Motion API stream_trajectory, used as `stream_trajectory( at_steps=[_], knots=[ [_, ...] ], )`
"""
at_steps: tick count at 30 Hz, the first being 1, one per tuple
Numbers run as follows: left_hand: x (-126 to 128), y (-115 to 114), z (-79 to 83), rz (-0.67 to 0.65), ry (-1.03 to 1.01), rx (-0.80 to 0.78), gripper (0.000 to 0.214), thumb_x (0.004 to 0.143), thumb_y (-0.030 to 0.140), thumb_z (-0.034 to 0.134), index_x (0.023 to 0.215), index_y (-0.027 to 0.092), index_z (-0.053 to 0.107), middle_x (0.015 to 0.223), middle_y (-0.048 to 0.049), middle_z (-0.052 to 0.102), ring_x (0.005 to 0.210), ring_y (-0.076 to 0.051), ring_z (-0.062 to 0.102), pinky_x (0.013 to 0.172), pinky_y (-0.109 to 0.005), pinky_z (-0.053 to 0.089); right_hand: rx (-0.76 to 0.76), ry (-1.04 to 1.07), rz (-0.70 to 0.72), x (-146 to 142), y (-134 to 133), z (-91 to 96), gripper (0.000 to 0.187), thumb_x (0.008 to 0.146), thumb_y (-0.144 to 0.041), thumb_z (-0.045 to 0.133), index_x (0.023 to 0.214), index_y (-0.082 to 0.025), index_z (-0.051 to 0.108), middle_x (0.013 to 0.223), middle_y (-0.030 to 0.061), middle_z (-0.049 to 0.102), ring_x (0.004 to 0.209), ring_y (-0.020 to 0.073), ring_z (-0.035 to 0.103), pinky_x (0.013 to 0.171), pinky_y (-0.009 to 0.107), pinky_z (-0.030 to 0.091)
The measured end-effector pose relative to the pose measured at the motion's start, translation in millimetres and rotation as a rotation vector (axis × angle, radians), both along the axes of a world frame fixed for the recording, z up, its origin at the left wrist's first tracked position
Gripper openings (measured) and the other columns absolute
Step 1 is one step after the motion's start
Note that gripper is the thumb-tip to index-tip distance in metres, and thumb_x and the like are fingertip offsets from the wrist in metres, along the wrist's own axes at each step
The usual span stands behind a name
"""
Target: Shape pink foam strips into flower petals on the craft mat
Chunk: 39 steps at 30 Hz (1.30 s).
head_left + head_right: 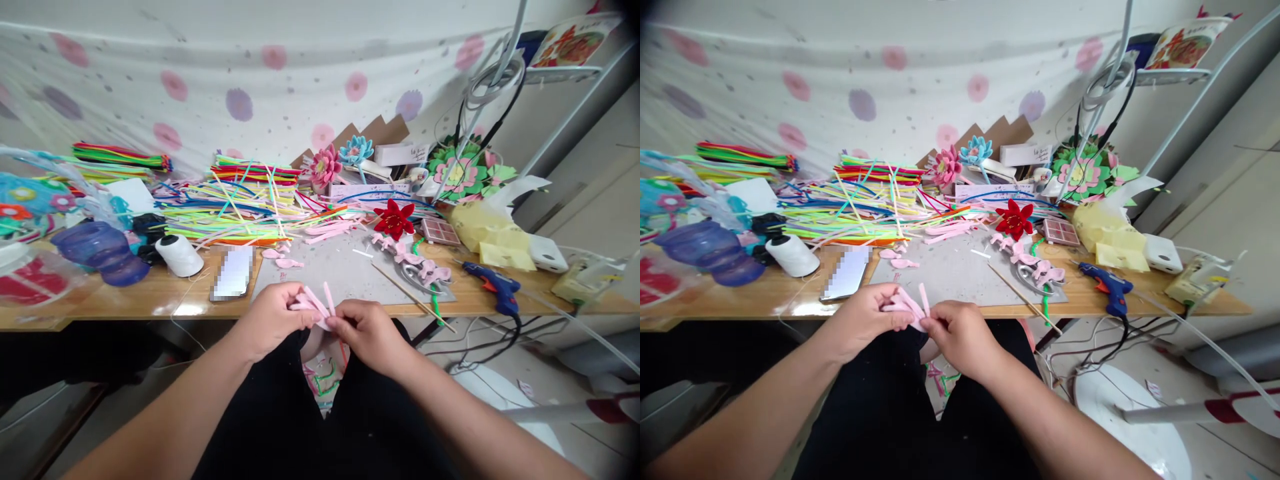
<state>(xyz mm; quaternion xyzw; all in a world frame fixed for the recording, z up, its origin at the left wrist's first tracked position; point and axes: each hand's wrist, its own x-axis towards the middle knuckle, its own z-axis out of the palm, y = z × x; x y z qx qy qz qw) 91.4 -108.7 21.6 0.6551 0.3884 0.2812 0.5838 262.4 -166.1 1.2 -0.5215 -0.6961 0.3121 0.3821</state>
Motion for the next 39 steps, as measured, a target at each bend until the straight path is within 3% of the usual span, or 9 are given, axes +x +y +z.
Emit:
stream_trajectory(
  at_steps=[4, 8, 14, 18, 21, 28, 33, 39],
  knots=[
    [18, -14, -18.5, 0.261, -0.450, -0.151, 0.013, 0.068, 0.022, 0.072, 0.075, 0.015, 0.064, 0.070, 0.0010, 0.063, 0.063, -0.009, 0.054, 0.063, -0.021, 0.043, -0.165, 0.459, -0.158, -11, 5, -19.6, 0.028, 0.082, -0.037, 0.053, 0.062, -0.017, 0.053, 0.052, -0.0028, 0.050, 0.048, 0.0095, 0.044, 0.048, 0.021, 0.034],
    [31, -24, -34.9, 0.345, -0.535, -0.199, 0.009, 0.072, 0.023, 0.069, 0.075, 0.015, 0.067, 0.073, -0.0008, 0.064, 0.072, -0.012, 0.057, 0.072, -0.025, 0.045, -0.112, 0.497, -0.217, -17, 7, -25.8, 0.028, 0.079, -0.037, 0.058, 0.060, -0.017, 0.054, 0.051, -0.0028, 0.049, 0.049, 0.0096, 0.043, 0.050, 0.022, 0.034],
    [23, -20, -42.6, 0.321, -0.328, -0.002, 0.013, 0.072, 0.027, 0.069, 0.069, 0.015, 0.067, 0.066, 0.0002, 0.061, 0.068, -0.013, 0.054, 0.068, -0.025, 0.043, -0.166, 0.515, -0.193, -14, 5, -23.9, 0.026, 0.074, -0.037, 0.064, 0.060, -0.016, 0.057, 0.052, -0.0031, 0.049, 0.050, 0.0086, 0.043, 0.050, 0.021, 0.034],
    [17, -15, -38.7, 0.229, -0.315, -0.078, 0.018, 0.073, 0.029, 0.068, 0.065, 0.014, 0.063, 0.061, 0.0005, 0.058, 0.061, -0.013, 0.053, 0.061, -0.025, 0.041, -0.326, 0.655, -0.041, -9, 5, -24.1, 0.026, 0.070, -0.038, 0.068, 0.062, -0.015, 0.058, 0.052, -0.0036, 0.052, 0.046, 0.0070, 0.045, 0.049, 0.020, 0.036],
    [15, -12, -34.8, 0.106, -0.342, -0.149, 0.016, 0.075, 0.029, 0.065, 0.070, 0.014, 0.063, 0.063, -0.0004, 0.060, 0.061, -0.013, 0.054, 0.061, -0.027, 0.042, -0.402, 0.737, -0.006, -8, 5, -24.4, 0.028, 0.066, -0.039, 0.070, 0.062, -0.014, 0.059, 0.056, -0.0026, 0.056, 0.045, 0.0060, 0.046, 0.048, 0.020, 0.039],
    [10, -6, -37.3, 0.097, -0.074, 0.064, 0.017, 0.074, 0.030, 0.066, 0.070, 0.014, 0.064, 0.064, 0.0009, 0.055, 0.057, -0.010, 0.047, 0.052, -0.022, 0.035, -0.392, 0.560, 0.010, -7, 5, -20.0, 0.026, 0.071, -0.037, 0.065, 0.060, -0.014, 0.058, 0.054, -0.0030, 0.053, 0.046, 0.0063, 0.046, 0.047, 0.019, 0.037],
    [13, -4, -34.5, 0.111, -0.110, 0.021, 0.019, 0.073, 0.027, 0.066, 0.064, 0.015, 0.056, 0.059, 0.0036, 0.051, 0.055, -0.009, 0.045, 0.053, -0.022, 0.036, -0.381, 0.321, 0.060, -5, 6, -17.4, 0.015, 0.079, -0.022, 0.054, 0.067, -0.015, 0.058, 0.057, -0.0024, 0.054, 0.049, 0.0071, 0.050, 0.048, 0.018, 0.038],
    [13, 0, -39.7, 0.027, -0.205, -0.088, 0.019, 0.077, 0.025, 0.062, 0.063, 0.013, 0.057, 0.061, 0.0007, 0.055, 0.058, -0.011, 0.049, 0.059, -0.024, 0.039, -0.418, 0.282, 0.141, -6, 7, -23.1, 0.017, 0.085, -0.018, 0.044, 0.077, -0.014, 0.058, 0.067, 0.0017, 0.061, 0.055, 0.0090, 0.056, 0.052, 0.019, 0.045]
  ],
)
